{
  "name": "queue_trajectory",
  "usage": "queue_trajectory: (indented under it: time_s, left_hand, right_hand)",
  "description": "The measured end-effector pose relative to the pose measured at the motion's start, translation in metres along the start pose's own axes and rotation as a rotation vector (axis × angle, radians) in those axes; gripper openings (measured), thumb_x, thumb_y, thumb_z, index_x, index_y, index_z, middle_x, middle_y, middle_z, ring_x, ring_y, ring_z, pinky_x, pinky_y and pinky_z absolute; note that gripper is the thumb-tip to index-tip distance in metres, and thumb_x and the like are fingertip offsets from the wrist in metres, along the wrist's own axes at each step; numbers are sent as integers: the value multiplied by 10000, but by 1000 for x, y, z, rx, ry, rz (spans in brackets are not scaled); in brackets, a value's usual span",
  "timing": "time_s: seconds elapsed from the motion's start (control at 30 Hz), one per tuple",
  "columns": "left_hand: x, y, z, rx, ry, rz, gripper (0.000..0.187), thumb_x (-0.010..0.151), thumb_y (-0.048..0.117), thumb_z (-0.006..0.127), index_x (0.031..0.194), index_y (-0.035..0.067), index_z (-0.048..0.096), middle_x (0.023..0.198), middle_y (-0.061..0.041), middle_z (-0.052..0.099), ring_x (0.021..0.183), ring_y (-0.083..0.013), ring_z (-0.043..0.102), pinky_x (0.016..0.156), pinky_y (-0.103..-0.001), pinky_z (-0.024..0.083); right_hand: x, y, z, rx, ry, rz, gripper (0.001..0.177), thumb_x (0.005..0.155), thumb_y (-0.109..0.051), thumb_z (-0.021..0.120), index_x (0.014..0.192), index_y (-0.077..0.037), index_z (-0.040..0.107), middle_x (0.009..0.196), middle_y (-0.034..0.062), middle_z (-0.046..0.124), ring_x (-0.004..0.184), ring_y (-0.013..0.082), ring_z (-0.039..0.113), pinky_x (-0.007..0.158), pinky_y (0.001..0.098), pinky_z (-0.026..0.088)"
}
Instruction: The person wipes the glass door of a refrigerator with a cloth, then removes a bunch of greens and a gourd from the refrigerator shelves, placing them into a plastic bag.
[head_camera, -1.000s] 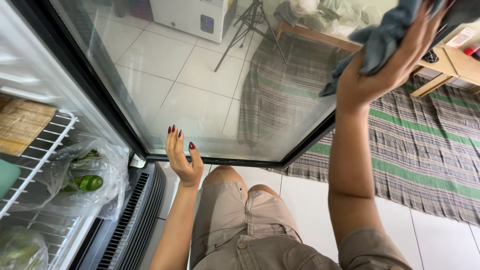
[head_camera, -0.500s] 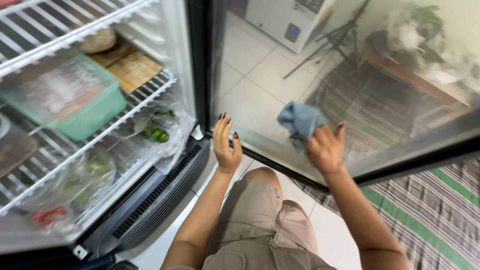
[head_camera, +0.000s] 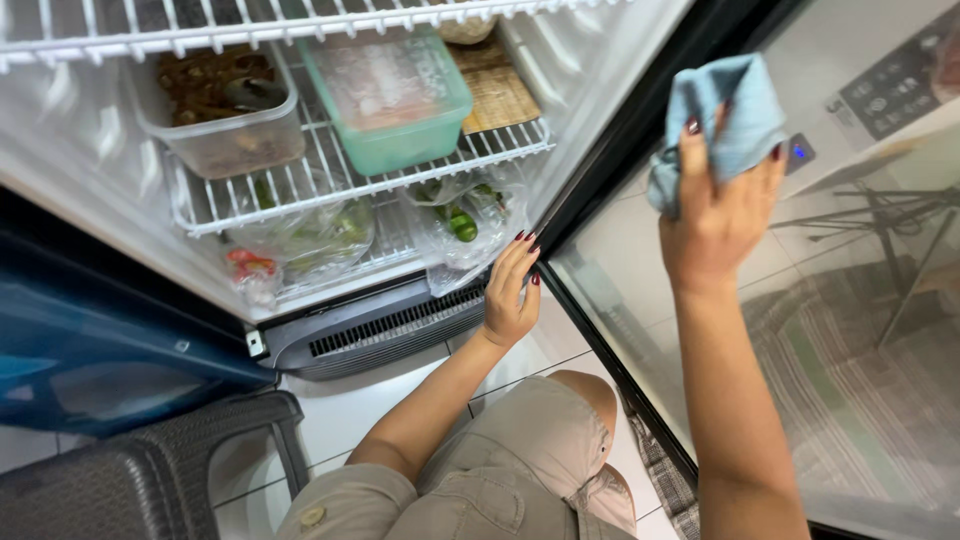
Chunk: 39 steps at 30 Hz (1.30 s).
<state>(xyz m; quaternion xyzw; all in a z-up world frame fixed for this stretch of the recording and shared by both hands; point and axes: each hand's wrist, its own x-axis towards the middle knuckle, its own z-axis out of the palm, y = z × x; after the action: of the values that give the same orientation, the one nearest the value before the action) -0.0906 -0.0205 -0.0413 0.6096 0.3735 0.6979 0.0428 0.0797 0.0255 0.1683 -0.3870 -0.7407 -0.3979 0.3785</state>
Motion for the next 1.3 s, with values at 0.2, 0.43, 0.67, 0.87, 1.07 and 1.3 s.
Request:
queue_trajectory:
  time_s: [0.2, 0.43, 0.67, 0.87, 1.07, 1.3]
  left_hand:
    - [-1, -14, -41, 107, 36, -25, 456, 856, -103, 580, 1304, -20, 595, 1407, -202, 592, 1368, -412, 557, 1189, -484, 448]
    - [-18, -23, -72, 193, -5, -69, 454, 861, -92, 590, 1309, -24, 589, 1418, -199, 591, 1380, -408, 544, 1174, -475, 447]
    - [-47, -15, -67, 147, -105, -108, 431, 874, -99, 588, 1298, -27, 609, 1421, -190, 590, 1373, -401, 547, 1183, -465, 449]
    - [-55, -18, -74, 219, -114, -121, 461, 855, -85, 595, 1309, -10, 619, 1452, -188, 578, 1416, -400, 516, 1208, -479, 424]
    - [-47, -66, -87, 490, 82, -267, 616, 827, 37, 737, 1414, 48, 552, 1591, -184, 385, 1484, -429, 367, 1214, -532, 353]
    - [-9, -127, -67, 375, 176, -383, 1003, 851, 205, 843, 1607, 59, 200, 1656, -278, 59, 1532, -489, 150, 1198, -541, 304]
  right_hand:
    - [-83, -47, 55, 36, -155, -48, 320, 1013, -128, 736, 1333, -146, 734, 1296, 108, 704, 1265, 286, 659, 1191, 451, 430]
    - [-135, -62, 80, 92, -212, -41, 351, 990, -107, 709, 1338, -148, 731, 1291, 92, 709, 1279, 262, 654, 1192, 424, 419]
    - [-177, -70, 79, 197, -356, -75, 321, 974, -136, 712, 1293, -110, 722, 1269, 106, 696, 1265, 258, 645, 1196, 426, 413]
    - [-216, -71, 69, 241, -456, -52, 307, 923, -95, 697, 1230, -76, 718, 1282, 139, 693, 1271, 280, 638, 1192, 442, 418]
    - [-249, -76, 40, 398, -553, 62, 338, 854, -29, 723, 1191, -43, 698, 1243, 184, 678, 1246, 353, 616, 1169, 495, 400]
    - [-253, -98, 17, 755, -575, 648, 515, 763, 70, 685, 1262, -57, 665, 1204, 198, 685, 1139, 396, 654, 996, 425, 508]
